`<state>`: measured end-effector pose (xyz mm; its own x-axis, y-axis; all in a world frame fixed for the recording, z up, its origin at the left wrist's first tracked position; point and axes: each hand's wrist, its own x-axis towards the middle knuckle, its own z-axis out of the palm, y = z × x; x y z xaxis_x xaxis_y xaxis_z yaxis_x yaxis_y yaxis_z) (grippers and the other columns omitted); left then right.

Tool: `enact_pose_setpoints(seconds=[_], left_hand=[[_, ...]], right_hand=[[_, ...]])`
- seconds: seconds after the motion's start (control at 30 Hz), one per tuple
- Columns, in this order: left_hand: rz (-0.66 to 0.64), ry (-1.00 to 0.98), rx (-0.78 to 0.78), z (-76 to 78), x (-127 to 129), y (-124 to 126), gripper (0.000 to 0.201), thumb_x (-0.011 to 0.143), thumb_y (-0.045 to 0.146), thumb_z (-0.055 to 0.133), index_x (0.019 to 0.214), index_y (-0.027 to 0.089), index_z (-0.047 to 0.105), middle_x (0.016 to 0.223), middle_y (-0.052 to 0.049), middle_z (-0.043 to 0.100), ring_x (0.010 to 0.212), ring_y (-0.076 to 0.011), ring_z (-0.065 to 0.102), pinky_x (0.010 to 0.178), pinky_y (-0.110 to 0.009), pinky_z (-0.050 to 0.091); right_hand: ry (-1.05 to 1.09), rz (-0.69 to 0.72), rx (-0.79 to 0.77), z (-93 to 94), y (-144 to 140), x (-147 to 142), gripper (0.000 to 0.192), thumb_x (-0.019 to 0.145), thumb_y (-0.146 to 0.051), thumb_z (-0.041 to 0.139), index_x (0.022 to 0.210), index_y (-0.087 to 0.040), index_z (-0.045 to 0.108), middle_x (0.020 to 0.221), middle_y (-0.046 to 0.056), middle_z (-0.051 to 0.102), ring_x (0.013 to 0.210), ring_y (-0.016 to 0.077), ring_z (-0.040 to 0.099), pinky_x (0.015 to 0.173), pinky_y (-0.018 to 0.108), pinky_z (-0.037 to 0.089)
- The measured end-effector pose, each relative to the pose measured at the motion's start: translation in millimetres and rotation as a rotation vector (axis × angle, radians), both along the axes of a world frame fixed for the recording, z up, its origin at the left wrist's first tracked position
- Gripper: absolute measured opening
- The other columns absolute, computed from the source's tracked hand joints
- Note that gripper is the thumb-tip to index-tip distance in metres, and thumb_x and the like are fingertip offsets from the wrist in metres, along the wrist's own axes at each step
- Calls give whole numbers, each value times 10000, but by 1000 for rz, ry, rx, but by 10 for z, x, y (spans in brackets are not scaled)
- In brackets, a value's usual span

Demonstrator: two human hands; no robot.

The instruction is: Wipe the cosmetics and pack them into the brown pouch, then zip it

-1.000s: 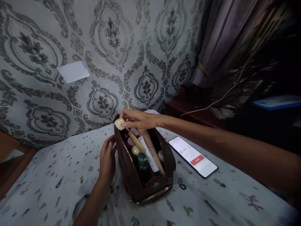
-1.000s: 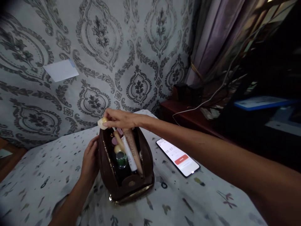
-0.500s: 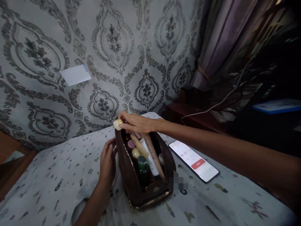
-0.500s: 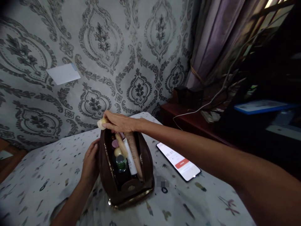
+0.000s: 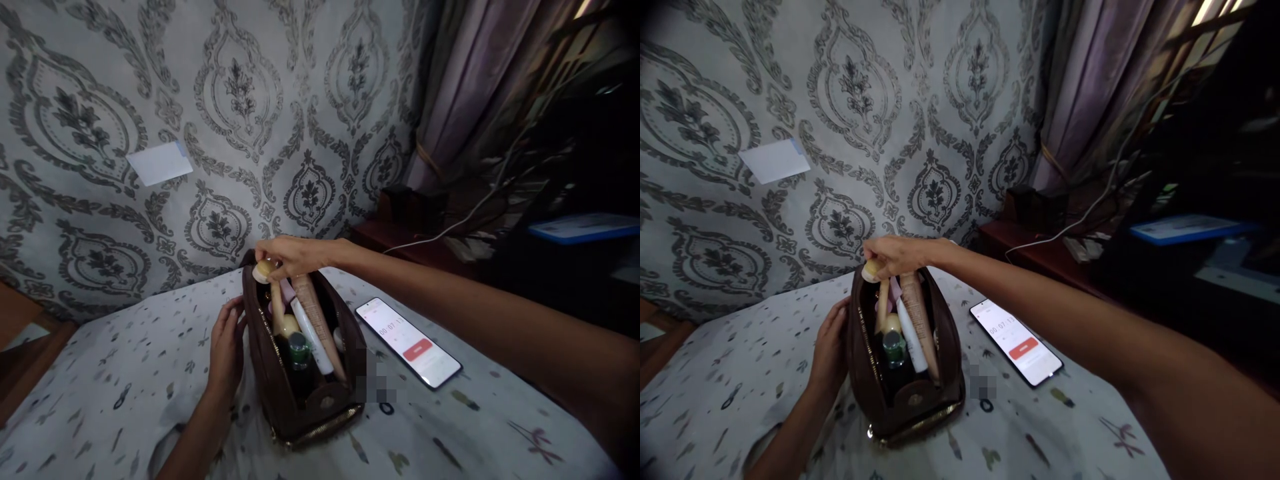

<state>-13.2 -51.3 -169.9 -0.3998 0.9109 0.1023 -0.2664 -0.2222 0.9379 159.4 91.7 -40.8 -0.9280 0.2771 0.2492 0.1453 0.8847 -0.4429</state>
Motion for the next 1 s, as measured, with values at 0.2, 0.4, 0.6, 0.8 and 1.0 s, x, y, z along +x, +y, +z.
enact_pose_setpoints(seconds=[0.2,0.4,0.6,0.8,1.0], left_hand=[[35,18,-19,6,21,1,389,751,470,728,1035,206,701,1141,-51,720,1129,-234,631,1043,-371,450],[30,34,-22,10,34,-6,375,769,465,715,1040,208,701,1129,-46,724,1131,-232,634,1036,-364,458],[41,40,-23,18,37,-14,380,755,476,721,1025,209,708,1123,-48,729,1125,-235,637,1034,-367,463],[36,52,-29,19,42,-12,379,768,474,704,1036,206,699,1123,-49,730,1128,-239,640,1038,-370,462],[31,52,-32,-1,27,-11,372,779,465,699,1051,212,699,1158,-49,718,1159,-237,624,1043,-362,454]], right_hand=[[-43,-2,116,24,37,-29,242,782,-230,721,964,-157,578,807,-12,600,735,134,537,667,228,393],[-254,-93,303,68,-85,-211,136,814,-191,665,914,-110,705,843,51,688,690,127,516,648,237,369],[-348,-186,357,66,-146,-324,154,816,-225,622,820,-117,732,754,44,694,579,108,427,537,252,305],[-377,-235,283,107,-177,-331,138,777,-231,660,805,-113,726,703,22,662,567,104,439,506,246,291],[-290,-112,309,67,-133,-261,86,798,-145,668,834,-111,739,785,36,699,663,122,517,607,226,370]])
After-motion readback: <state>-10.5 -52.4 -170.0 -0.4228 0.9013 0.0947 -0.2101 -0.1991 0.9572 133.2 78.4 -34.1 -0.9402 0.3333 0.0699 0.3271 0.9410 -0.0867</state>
